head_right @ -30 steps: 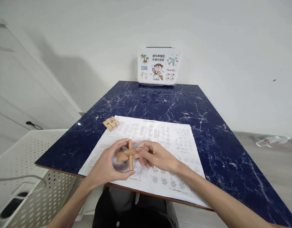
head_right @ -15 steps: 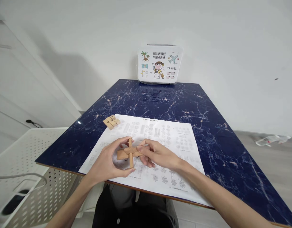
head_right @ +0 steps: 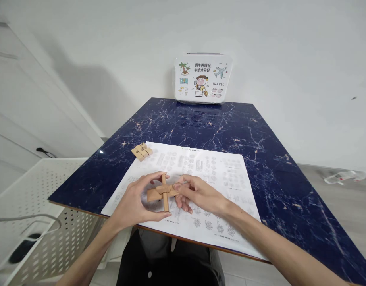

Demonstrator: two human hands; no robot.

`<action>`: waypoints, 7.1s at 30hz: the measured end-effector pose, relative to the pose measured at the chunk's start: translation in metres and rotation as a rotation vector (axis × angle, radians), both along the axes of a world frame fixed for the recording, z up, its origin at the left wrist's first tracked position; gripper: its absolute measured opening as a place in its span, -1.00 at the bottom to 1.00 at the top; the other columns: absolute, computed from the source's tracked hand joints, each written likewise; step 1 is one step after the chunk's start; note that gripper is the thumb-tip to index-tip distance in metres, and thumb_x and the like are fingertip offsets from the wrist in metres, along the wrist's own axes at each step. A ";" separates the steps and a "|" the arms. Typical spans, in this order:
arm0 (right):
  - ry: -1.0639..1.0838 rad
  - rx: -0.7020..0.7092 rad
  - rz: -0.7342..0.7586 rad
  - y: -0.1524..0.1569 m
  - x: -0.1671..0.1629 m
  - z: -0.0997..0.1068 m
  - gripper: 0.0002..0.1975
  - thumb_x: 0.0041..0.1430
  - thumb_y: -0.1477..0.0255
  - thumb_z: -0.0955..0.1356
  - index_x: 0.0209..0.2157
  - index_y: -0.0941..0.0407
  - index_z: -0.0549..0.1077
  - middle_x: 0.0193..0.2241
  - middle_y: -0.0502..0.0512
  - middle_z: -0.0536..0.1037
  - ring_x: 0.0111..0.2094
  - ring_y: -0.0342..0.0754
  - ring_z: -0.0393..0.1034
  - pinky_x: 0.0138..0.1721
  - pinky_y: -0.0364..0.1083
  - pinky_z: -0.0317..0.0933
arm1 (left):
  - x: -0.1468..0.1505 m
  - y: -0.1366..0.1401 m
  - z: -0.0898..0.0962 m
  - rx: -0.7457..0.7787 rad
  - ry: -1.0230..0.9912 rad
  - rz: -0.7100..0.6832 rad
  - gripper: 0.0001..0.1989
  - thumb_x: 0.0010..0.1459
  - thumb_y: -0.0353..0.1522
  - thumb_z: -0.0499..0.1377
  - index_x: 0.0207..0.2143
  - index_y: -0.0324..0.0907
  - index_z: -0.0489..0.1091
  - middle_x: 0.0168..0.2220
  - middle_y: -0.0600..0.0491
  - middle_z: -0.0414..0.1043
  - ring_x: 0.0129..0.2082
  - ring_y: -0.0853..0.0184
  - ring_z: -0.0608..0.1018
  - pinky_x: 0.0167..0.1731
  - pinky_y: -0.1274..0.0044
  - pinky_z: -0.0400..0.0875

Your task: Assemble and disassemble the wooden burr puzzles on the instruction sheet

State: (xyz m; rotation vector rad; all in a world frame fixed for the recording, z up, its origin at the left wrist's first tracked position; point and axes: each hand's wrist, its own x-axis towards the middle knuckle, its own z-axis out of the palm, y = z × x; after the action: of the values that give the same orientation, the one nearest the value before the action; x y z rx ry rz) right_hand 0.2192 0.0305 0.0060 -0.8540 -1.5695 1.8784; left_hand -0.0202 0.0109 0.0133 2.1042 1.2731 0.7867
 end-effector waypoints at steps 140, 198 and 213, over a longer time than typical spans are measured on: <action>-0.307 1.163 -0.148 -0.004 0.015 0.007 -0.76 0.53 0.47 0.23 0.05 0.07 0.50 -0.13 0.19 0.60 -0.16 0.04 0.53 -0.17 0.02 0.47 | 0.014 0.002 -0.001 0.356 0.074 -0.025 -0.21 -0.04 -0.22 0.47 0.22 -0.07 0.28 0.03 -0.08 0.45 0.00 0.04 0.56 0.03 0.22 0.52; -0.303 1.302 -0.198 -0.013 0.009 0.003 -0.83 0.48 0.54 0.30 0.03 0.13 0.45 -0.21 0.18 0.61 -0.24 0.03 0.51 -0.29 -0.02 0.42 | 0.010 -0.004 0.000 0.489 0.055 -0.072 -0.15 -0.09 -0.25 0.47 0.24 -0.13 0.25 -0.01 -0.12 0.44 -0.02 0.03 0.55 0.02 0.20 0.48; -0.281 0.992 -0.202 -0.006 0.013 0.006 -0.90 0.48 0.42 0.34 -0.05 0.07 0.49 -0.23 0.10 0.57 -0.26 -0.01 0.49 -0.24 -0.03 0.38 | 0.012 0.002 0.002 0.318 0.024 -0.047 -0.20 -0.19 -0.22 0.47 0.15 -0.12 0.35 -0.03 -0.08 0.46 -0.05 0.05 0.56 -0.01 0.21 0.50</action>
State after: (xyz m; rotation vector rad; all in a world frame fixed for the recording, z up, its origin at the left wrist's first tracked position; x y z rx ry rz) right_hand 0.2325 0.0248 0.0122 -0.7572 -2.1510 0.6631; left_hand -0.0087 0.0132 0.0154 2.3890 1.1674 1.0012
